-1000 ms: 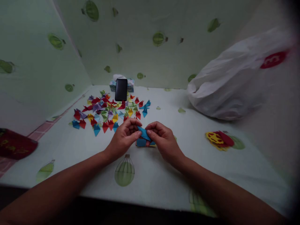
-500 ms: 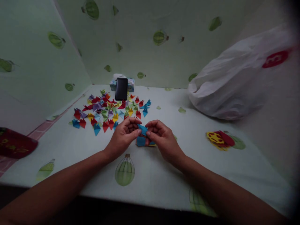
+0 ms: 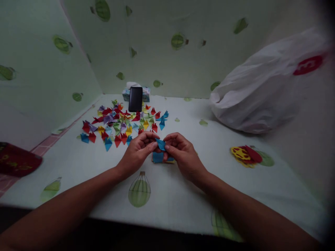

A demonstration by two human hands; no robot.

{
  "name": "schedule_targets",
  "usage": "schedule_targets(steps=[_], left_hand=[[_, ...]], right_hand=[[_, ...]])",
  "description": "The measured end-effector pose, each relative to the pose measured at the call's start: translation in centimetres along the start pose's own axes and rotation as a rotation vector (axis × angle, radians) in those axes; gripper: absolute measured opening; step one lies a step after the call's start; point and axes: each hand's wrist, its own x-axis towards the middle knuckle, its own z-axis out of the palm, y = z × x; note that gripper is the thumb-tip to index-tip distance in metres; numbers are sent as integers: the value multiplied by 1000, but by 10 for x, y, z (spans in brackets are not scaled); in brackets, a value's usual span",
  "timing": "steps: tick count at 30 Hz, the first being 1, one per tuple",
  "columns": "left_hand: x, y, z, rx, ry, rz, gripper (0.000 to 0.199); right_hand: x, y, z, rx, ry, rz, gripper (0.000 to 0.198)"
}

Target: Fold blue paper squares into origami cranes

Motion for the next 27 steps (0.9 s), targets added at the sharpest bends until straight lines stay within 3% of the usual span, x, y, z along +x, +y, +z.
schedule_targets(steps=[5,12,16,21,24,27], left_hand=[[0,1,1,-10,-4,-11,22],[1,4,1,59,6,-19,20],[0,3,0,136,44,25,19],[3,-4,-1,224,45,-34,18],[9,-8,-6,261,132,-23,17],[15,-8,-12,243,225,5,15]], right_hand=[[0,-1,0,49,-7,36,18],[-2,-2,1,108,-75,214,21],[-2,-1,0,87,-105,233,24],[0,2,-2,67,-82,262,26],[0,1,-3,-221,-102,194,14],[-2,-3,-2,-741,-292,-70,6]])
